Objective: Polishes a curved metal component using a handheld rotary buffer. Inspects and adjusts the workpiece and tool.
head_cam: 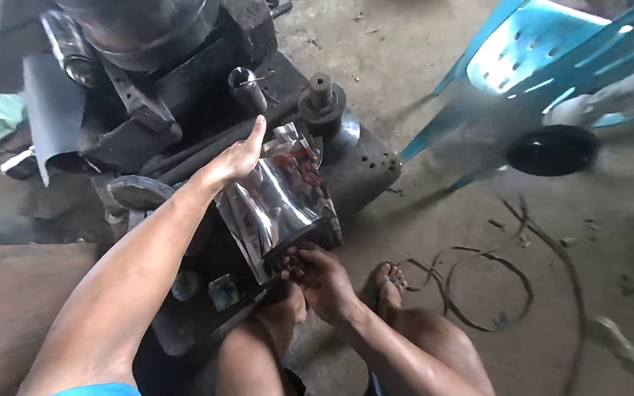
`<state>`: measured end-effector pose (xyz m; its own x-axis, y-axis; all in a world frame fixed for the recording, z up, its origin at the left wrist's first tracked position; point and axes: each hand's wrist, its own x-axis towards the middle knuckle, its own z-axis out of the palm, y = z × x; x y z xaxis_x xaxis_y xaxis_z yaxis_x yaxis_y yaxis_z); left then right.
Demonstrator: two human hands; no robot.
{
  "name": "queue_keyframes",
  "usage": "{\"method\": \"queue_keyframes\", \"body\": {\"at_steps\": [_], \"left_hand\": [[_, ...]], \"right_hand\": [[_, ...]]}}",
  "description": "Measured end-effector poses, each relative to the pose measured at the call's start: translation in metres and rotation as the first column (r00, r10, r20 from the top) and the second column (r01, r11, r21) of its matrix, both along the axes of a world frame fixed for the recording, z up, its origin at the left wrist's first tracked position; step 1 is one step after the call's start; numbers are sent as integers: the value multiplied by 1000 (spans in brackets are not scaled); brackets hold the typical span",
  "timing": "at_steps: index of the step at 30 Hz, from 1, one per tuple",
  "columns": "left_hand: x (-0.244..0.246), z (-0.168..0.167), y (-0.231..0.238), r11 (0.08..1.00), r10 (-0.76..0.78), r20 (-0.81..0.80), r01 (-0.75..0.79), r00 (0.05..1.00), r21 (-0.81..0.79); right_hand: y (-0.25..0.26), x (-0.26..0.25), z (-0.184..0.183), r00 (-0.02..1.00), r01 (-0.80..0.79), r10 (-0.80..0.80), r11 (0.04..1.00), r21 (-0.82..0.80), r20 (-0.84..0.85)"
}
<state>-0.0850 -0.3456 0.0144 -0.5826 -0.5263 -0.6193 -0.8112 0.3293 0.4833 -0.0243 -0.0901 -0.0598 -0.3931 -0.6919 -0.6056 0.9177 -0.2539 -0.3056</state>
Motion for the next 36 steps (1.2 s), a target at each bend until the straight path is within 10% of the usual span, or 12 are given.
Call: {"method": "queue_keyframes", "body": {"at_steps": [13,23,36], "left_hand": [[22,-4,-6,990,68,-240,-35,968,138],[43,-35,-27,961,51,-585,120,809,249],[30,-11,-23,967,-90,-311,157,946,199]], "right_hand": [[2,19,-11,934,-16,14,1000,-2,-358],[-3,24,-29,689,9,27,999,46,-724],[-2,20,-26,697,-28,64,998,63,-714]]}}
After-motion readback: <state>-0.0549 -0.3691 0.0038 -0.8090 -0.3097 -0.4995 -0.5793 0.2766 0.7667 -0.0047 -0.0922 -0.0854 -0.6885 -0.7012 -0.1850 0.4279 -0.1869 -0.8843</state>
